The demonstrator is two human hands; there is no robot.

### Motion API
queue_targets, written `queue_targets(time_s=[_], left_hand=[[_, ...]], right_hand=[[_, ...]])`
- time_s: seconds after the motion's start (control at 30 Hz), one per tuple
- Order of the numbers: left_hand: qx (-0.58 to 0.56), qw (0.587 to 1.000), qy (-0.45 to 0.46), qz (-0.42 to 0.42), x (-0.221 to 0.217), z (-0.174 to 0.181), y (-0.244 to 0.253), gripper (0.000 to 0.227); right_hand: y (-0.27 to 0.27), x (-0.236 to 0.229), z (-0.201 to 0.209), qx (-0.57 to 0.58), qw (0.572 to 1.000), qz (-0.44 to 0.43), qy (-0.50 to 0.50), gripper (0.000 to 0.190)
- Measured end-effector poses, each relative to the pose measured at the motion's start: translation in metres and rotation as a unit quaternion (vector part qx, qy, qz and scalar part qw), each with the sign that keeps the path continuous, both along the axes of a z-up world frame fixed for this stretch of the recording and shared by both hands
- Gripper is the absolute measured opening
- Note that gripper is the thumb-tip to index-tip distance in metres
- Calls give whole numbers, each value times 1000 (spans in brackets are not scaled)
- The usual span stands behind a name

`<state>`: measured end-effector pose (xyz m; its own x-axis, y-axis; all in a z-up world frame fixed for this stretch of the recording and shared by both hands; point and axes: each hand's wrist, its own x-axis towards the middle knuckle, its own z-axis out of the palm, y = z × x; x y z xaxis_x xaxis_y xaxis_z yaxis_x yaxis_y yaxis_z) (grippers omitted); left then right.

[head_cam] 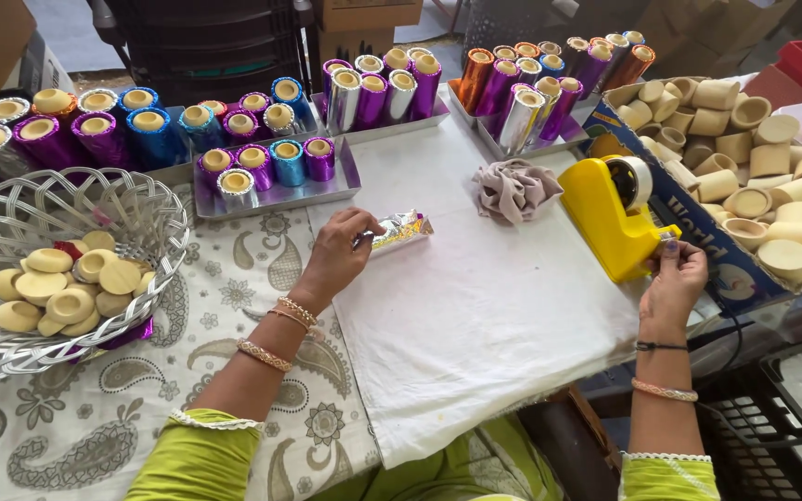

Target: The person wraps a small cylindrical candle in a sheet of purple foil, folding the edges around the body and sealing the bottom with clear tape. They then fold the top edges inward to close the opening and secure it with additional tape.

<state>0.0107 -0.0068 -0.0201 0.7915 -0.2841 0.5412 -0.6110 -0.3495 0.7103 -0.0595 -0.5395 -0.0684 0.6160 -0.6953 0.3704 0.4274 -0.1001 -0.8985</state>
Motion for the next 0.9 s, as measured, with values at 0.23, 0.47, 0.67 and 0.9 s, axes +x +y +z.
queue_targets(time_s=[0.23,0.47,0.67,0.9], left_hand=[[11,999,36,4,-2,5,0,15],[0,1000,1,6,0,1,-1,19],[-16,999,34,8,3,-2,-2,24],[4,999,50,19,2,-1,-2,26]], right_hand=[[10,-2,-6,-4,1000,-21,-9,12],[97,-40,16,-69,997,-34,11,10],[190,1,46,-225,946,223,61,9],[314,48,93,-433,808,391,87,13]])
